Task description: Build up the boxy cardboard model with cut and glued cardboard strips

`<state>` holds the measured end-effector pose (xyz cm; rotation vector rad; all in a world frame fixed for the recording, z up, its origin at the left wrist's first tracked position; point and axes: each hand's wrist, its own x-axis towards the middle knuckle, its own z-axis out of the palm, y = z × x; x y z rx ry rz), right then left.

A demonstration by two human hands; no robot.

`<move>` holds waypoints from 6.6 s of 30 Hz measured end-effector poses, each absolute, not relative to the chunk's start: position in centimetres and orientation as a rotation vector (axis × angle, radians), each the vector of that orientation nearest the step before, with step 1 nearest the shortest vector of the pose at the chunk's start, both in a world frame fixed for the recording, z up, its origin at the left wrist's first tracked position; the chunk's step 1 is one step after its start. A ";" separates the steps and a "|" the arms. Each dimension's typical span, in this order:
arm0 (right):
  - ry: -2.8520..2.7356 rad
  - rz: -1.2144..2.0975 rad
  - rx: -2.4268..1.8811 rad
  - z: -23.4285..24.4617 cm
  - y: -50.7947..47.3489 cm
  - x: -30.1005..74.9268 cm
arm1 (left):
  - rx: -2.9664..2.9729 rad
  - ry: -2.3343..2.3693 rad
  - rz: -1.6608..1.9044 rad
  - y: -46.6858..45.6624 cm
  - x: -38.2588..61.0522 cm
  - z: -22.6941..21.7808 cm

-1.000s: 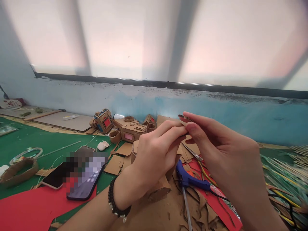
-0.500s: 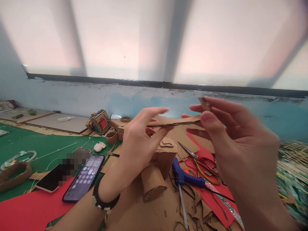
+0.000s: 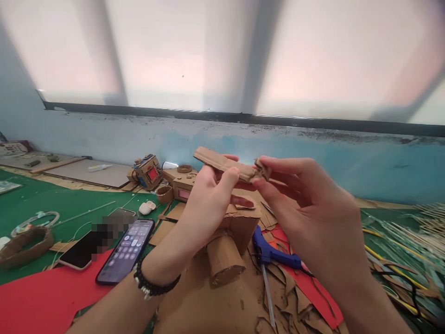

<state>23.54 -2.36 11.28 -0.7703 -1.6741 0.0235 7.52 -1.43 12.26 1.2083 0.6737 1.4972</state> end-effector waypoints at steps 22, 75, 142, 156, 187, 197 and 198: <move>-1.785 -0.411 -0.806 10.7 -2.6 22.3 | 1.426 0.690 1.450 0.7 5.8 11.7; -1.623 0.028 -0.817 12.2 -2.6 24.4 | 1.537 0.454 1.382 0.2 5.6 11.8; -1.850 0.478 -1.018 12.7 -1.1 25.0 | 1.781 0.713 0.926 0.2 5.5 10.9; -1.809 0.583 -0.906 12.3 -0.7 25.2 | 2.252 0.827 1.157 0.8 5.5 10.3; -1.768 0.537 -0.861 11.8 -0.7 24.4 | 2.198 0.945 1.280 1.6 6.3 9.4; -1.791 0.494 -0.879 11.6 -0.8 24.2 | 2.168 0.901 1.295 1.7 6.3 9.2; -1.788 0.494 -0.879 11.6 -0.8 24.2 | 2.169 0.894 1.294 1.8 6.3 9.1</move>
